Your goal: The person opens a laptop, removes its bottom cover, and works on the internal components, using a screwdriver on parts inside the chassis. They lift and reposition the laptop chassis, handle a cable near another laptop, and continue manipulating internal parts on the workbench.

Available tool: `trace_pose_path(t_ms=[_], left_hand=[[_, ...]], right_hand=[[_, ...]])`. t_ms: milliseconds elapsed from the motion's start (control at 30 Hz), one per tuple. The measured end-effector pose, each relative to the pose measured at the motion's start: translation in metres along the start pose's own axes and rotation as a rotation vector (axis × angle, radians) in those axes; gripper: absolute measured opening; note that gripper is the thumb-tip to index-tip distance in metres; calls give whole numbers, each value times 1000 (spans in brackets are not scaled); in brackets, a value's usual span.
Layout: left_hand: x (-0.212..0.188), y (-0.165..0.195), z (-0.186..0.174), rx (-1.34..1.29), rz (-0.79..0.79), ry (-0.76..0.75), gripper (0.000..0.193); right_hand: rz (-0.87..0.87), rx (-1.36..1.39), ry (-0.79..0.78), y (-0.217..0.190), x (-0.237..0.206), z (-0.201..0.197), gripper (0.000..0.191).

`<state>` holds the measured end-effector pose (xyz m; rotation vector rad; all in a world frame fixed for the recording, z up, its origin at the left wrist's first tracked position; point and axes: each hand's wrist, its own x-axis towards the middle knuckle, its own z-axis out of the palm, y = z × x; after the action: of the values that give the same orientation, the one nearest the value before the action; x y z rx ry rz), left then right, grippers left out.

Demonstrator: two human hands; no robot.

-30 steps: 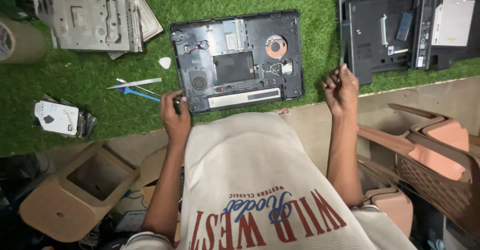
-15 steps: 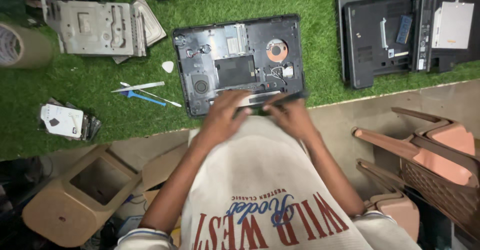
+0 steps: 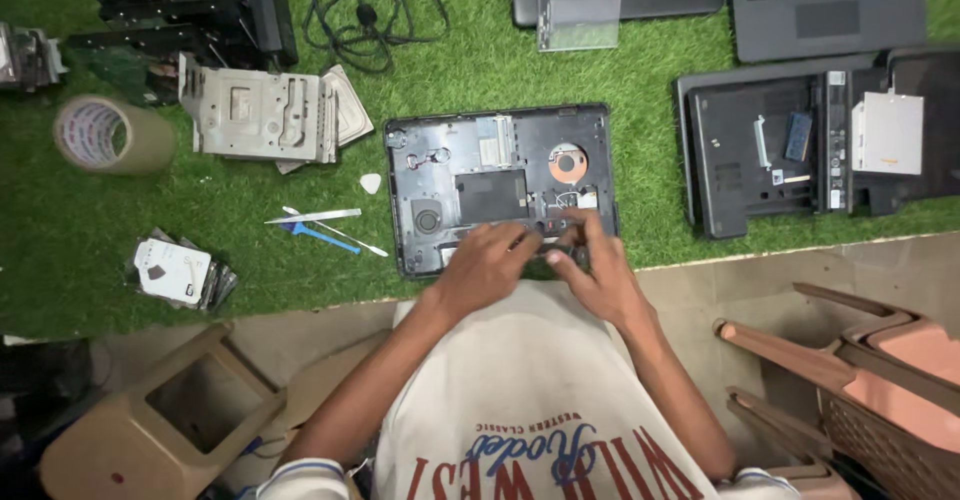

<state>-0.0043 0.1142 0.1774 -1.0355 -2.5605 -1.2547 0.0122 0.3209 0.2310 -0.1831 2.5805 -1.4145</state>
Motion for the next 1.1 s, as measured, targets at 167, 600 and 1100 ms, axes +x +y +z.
trace_pose_path(t_ms=[167, 600, 1100], left_hand=[[13, -2, 21, -99, 69, 79, 29], [25, -45, 59, 229, -27, -289, 78], [51, -109, 75, 499, 88, -170, 62]], right_hand=[[-70, -51, 280, 18, -15, 10, 28], [337, -359, 506, 53, -51, -84, 24], [201, -400, 495, 61, -53, -69, 23]])
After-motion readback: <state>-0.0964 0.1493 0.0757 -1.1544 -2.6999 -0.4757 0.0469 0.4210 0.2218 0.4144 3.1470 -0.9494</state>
